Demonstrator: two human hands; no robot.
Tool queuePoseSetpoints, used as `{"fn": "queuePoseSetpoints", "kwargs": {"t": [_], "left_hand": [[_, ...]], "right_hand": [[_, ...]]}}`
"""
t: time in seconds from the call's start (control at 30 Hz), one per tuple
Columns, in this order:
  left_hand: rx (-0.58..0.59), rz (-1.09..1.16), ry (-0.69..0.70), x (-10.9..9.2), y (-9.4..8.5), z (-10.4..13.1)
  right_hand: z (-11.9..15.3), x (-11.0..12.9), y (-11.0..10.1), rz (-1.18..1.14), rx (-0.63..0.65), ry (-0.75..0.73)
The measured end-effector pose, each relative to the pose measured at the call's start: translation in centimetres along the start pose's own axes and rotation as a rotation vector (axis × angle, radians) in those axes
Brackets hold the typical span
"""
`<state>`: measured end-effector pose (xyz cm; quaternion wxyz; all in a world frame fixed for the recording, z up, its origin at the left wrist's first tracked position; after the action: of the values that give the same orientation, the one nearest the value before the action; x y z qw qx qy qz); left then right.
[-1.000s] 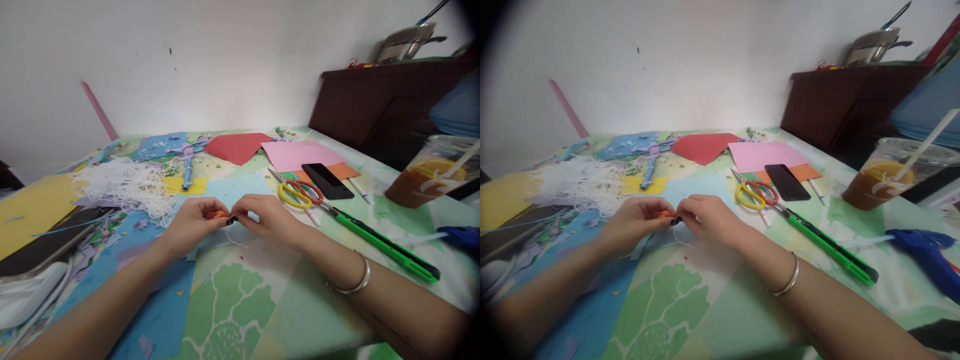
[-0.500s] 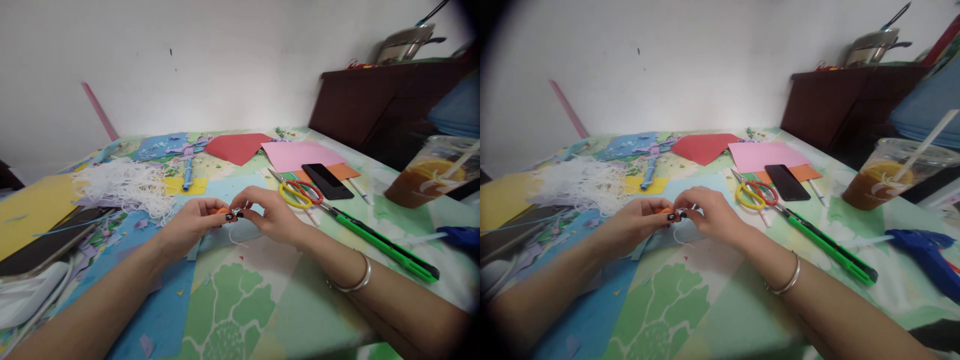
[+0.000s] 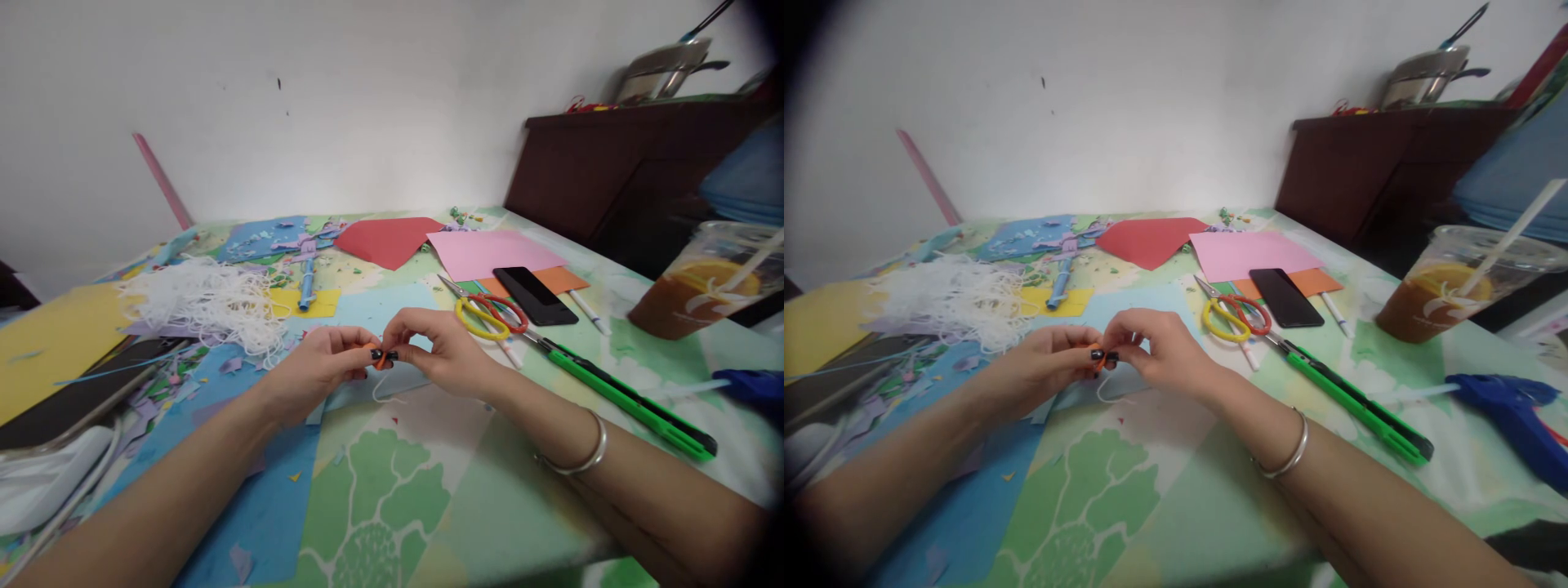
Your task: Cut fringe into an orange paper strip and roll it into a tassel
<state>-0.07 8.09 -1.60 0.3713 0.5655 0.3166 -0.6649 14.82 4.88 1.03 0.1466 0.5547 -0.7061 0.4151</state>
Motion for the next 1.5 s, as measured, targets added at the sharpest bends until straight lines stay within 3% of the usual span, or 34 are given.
{"fn": "queuePoseSetpoints", "kwargs": {"t": [0.2,0.8,1.07,1.23,1.5], "left_hand": [[-0.076,-0.21,0.091,-0.7,-0.1,0.1],[-0.172,-0.457,0.182,-0.9,-0.4,0.0],[-0.169,-0.694,0.267,-1.9,0.5,0.5],[-0.237,-0.866,0.326,-2.1,0.6,0.6],[-0.231,-0.847,0.319,-1.6,0.5,0.7]], "right_hand": [[0.0,-0.4,0.1,0.076,0.032,0.034],[0.0,-0.7,0.5,0.16,0.111,0.092],[0.2,-1.1,0.8,0.207,0.095,0.187],[0.4,-1.2,1.1,0.215,0.086,0.254],[0.6,-1.3,1.5,0.205,0.106,0.311]]}}
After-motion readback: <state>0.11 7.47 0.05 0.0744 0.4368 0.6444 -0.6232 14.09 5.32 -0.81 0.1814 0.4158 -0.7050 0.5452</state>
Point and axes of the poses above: each hand's wrist, its own z-axis away from the middle knuckle, its own y-axis out of the palm, x = y × z, the point moved 4 cm from there along -z, towards the middle knuckle, and after that the axes turned 8 degrees about -x, right-handed, at the moved point
